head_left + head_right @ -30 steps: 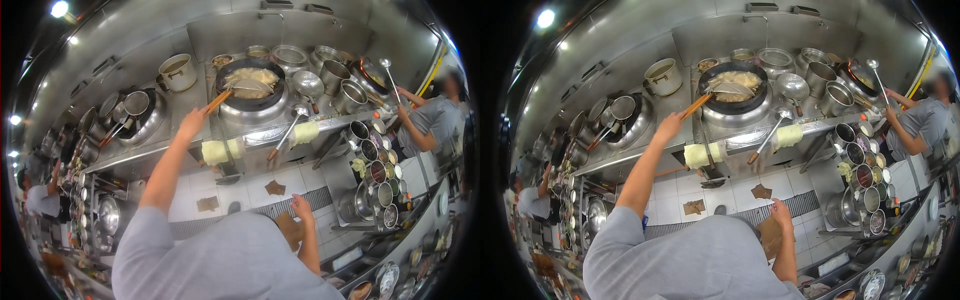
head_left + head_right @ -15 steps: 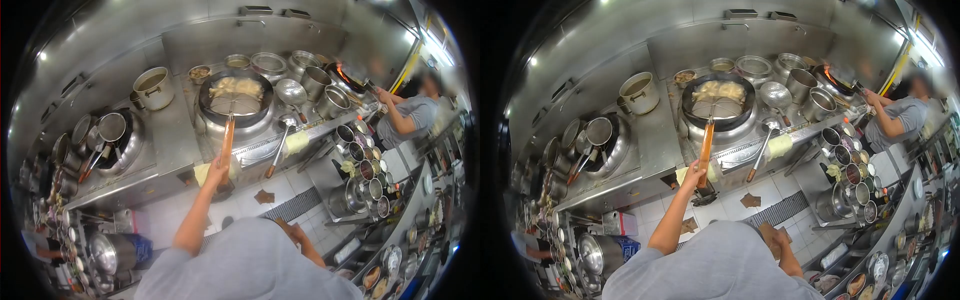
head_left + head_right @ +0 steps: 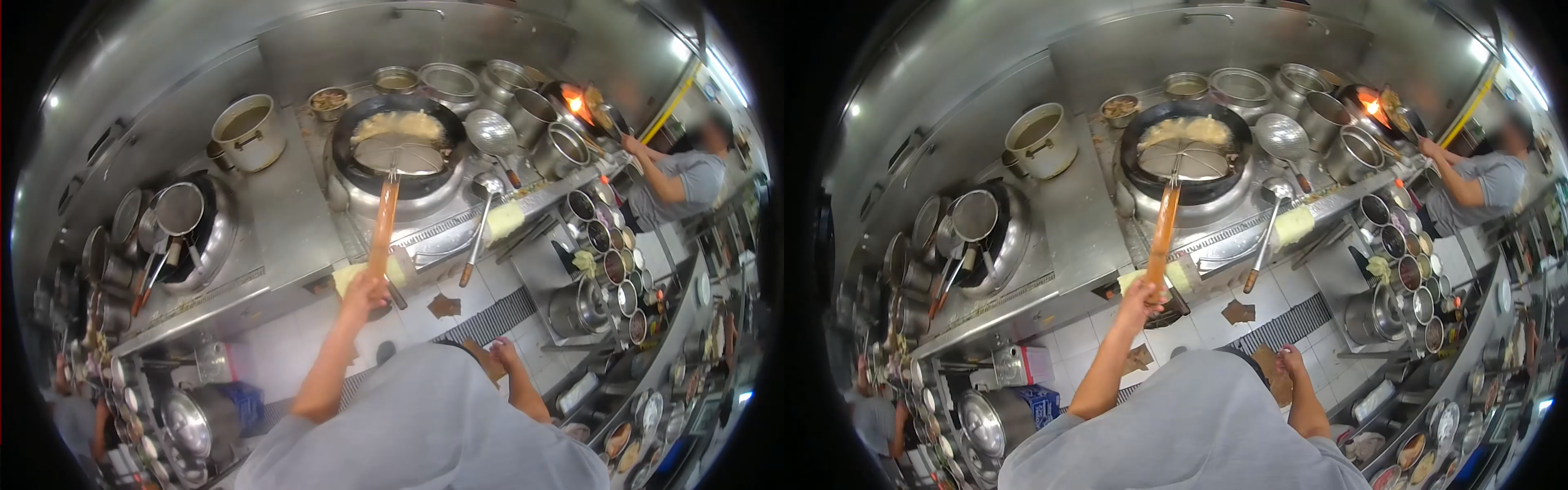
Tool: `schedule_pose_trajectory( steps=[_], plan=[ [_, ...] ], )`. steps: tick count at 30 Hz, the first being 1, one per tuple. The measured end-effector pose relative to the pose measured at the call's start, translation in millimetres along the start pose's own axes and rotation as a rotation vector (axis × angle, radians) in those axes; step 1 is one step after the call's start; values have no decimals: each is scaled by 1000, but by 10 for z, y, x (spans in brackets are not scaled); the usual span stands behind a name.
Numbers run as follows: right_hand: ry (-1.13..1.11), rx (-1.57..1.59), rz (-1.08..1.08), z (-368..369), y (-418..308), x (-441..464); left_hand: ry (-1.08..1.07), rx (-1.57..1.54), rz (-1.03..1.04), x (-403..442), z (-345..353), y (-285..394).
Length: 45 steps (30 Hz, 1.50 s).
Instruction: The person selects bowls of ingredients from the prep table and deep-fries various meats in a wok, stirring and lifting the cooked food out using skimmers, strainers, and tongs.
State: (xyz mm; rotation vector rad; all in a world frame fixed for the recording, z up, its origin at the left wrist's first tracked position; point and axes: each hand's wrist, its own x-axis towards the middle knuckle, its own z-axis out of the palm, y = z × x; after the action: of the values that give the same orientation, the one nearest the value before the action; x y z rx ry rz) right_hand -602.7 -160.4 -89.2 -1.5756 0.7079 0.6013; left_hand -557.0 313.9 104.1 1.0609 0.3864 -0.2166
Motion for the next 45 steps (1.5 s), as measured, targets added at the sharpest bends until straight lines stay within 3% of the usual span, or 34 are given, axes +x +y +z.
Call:
schedule_pose_trajectory(
  steps=[2, 5, 7, 9, 11, 14, 15, 16, 18, 22, 24, 27, 33, 38, 41, 45],
  plan=[
    [-53, -66, -18, 123, -286, 92, 91, -8, 233, -105, -299, 368],
    [-218, -148, 25, 300, -469, 417, 234, -5, 308, -195, -737, 879],
    [-521, -607, -149, 428, -307, 1050, 331, -1, 335, -238, -946, 1010],
    [-653, -619, -108, 1000, -708, 770, 367, -6, 320, -336, -933, 1019],
    [-617, -470, -120, 1615, -1024, 472, 376, -21, 318, -315, -927, 1036],
    [-809, -135, -51, 2343, -1352, 193, 284, -164, 259, -258, -1153, 809],
    [-794, -74, -65, 2626, -1236, 411, 288, -178, 241, -206, -1212, 730],
    [-944, -46, -261, 2731, -1419, 185, 268, -198, 239, -221, -1165, 693],
    [-977, -138, -215, 2844, -1727, -114, 213, -189, 235, -359, -977, 738],
    [-734, -134, -243, 2782, -1990, -432, 151, -200, 214, -327, -1027, 691],
    [-656, -303, -332, 2348, -2142, -879, 139, -203, 221, -255, -1078, 696],
    [-588, -208, -383, 1610, -1922, -1377, 188, -221, 293, -270, -1017, 820],
    [-560, -56, -157, 459, -1618, -2088, 310, -194, 378, -310, -1118, 908],
    [-508, 57, -188, 124, -1666, -2023, 361, -186, 386, -303, -1124, 777],
    [-353, -42, -492, 60, -2005, -1669, 406, -202, 376, -293, -1099, 742],
    [-249, -48, -622, 224, -2715, -1150, 412, -317, 330, -224, -1140, 761]
  ],
)
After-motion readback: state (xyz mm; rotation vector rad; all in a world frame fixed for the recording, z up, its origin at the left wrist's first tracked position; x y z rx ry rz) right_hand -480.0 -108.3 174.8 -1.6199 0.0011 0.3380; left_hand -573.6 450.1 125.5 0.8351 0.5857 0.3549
